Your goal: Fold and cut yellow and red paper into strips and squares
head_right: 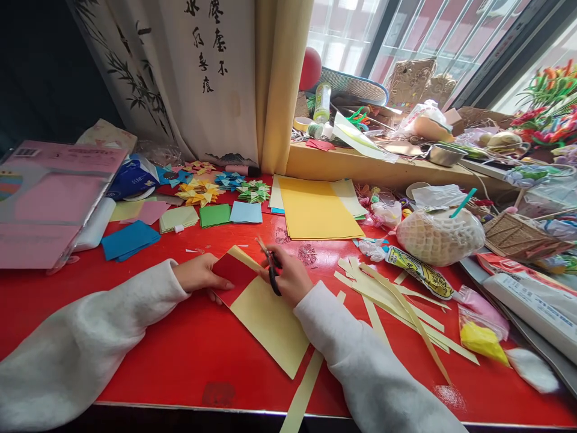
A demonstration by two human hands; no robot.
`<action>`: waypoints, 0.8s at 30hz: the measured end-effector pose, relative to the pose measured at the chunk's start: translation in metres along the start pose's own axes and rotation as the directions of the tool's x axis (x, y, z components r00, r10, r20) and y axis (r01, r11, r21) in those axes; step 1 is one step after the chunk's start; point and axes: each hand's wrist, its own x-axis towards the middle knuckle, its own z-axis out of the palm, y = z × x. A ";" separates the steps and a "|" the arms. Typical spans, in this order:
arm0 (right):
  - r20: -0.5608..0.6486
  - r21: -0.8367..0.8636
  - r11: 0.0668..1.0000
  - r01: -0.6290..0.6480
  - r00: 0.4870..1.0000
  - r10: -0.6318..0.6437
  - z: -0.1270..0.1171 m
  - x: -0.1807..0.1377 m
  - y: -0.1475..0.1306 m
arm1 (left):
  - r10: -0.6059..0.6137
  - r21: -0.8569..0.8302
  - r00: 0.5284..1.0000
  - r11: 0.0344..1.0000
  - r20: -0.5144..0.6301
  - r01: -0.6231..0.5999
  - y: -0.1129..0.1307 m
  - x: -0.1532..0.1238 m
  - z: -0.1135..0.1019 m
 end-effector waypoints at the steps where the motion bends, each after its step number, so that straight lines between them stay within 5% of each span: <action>1: -0.068 -0.007 0.999 0.036 0.997 -0.037 -0.005 0.001 -0.002 | 0.034 0.015 0.999 0.999 -0.030 -0.033 0.001 0.000 -0.002; 5: -0.236 -0.032 0.996 0.089 0.967 -0.094 -0.032 -0.004 -0.025 | 0.133 0.058 0.968 0.991 -0.212 -0.123 0.006 -0.002 -0.013; 7: -0.134 -0.146 0.986 0.083 0.986 -0.102 -0.042 -0.017 -0.042 | 0.135 0.055 0.932 0.991 -0.337 -0.124 0.008 -0.002 -0.019; 10: 0.200 -0.487 0.870 0.077 0.979 0.026 -0.044 -0.057 -0.060 | 0.107 0.019 0.859 0.993 -0.501 -0.112 0.009 -0.001 -0.024; 12: 0.214 -0.654 0.755 0.049 0.969 0.122 -0.040 -0.091 -0.060 | 0.113 -0.006 0.822 0.990 -0.558 -0.140 0.009 -0.001 -0.025; 17: 0.170 -0.767 0.642 0.008 0.967 0.191 -0.041 -0.152 -0.024 | 0.196 -0.023 0.789 0.966 -0.582 -0.257 0.012 -0.004 -0.020; 24: 0.049 -0.792 0.605 -0.086 0.978 0.203 -0.102 -0.154 0.036 | 0.188 -0.138 0.821 0.942 -0.539 -0.306 0.009 -0.001 -0.012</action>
